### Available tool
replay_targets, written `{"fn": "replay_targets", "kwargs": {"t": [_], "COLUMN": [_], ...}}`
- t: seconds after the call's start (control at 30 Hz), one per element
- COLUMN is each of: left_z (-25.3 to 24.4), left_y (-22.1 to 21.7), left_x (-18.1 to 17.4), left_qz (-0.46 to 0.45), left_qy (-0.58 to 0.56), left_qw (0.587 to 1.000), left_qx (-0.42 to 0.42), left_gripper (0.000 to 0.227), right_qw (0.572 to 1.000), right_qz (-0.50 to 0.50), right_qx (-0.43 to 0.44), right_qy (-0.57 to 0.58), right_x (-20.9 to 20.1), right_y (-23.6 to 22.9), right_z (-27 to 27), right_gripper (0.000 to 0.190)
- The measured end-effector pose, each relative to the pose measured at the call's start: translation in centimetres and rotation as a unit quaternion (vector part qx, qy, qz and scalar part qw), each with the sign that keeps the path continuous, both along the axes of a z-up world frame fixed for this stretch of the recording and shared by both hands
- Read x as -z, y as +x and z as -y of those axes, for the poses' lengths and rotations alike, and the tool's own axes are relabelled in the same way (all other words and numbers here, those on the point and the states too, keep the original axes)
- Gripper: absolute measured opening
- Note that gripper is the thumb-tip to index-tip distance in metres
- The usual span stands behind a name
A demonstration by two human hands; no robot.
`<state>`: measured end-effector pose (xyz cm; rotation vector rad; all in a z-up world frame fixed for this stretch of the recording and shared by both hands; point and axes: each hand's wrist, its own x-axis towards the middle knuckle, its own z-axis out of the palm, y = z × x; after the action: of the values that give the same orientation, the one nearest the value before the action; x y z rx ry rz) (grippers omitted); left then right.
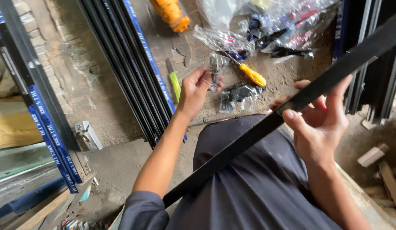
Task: The person uses a power drill on a stack of black window frames, then switches to a utility knife to cut protective blue tape. They remove a metal bracket from a frame and handle small plastic bags containing hardware components.
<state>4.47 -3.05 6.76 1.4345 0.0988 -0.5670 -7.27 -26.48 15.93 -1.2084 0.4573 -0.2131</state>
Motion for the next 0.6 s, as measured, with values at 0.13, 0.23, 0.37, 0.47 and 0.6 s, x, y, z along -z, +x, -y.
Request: {"fn": "replay_targets", "kwargs": {"t": [0.13, 0.23, 0.37, 0.47, 0.6], "left_z": [-1.3, -2.2, -3.1, -4.1, -4.8], "left_y": [-0.7, -1.5, -2.8, -4.8, -7.9], "left_x": [-5.4, -8.9, -10.4, -10.1, -6.7], "left_qz": [0.063, 0.076, 0.075, 0.065, 0.073], "left_qy": [-0.115, -0.144, -0.103, -0.044, 0.035], "left_qw": [0.991, 0.986, 0.988, 0.986, 0.984], "left_qx": [-0.023, -0.036, -0.084, -0.145, -0.16], "left_gripper": [0.028, 0.036, 0.05, 0.046, 0.037], "right_qw": [0.998, 0.986, 0.96, 0.93, 0.899], "right_qz": [-0.037, -0.083, 0.011, -0.058, -0.2], "right_qx": [-0.05, -0.073, -0.08, -0.079, -0.067], "right_qy": [-0.012, -0.128, -0.27, -0.355, -0.384], "right_x": [2.3, 4.5, 14.7, 15.3, 16.0], "right_y": [4.2, 7.4, 9.9, 11.4, 13.1], "right_z": [-1.4, -2.9, -2.5, -5.1, -8.3], "right_gripper": [0.118, 0.108, 0.11, 0.112, 0.11]}}
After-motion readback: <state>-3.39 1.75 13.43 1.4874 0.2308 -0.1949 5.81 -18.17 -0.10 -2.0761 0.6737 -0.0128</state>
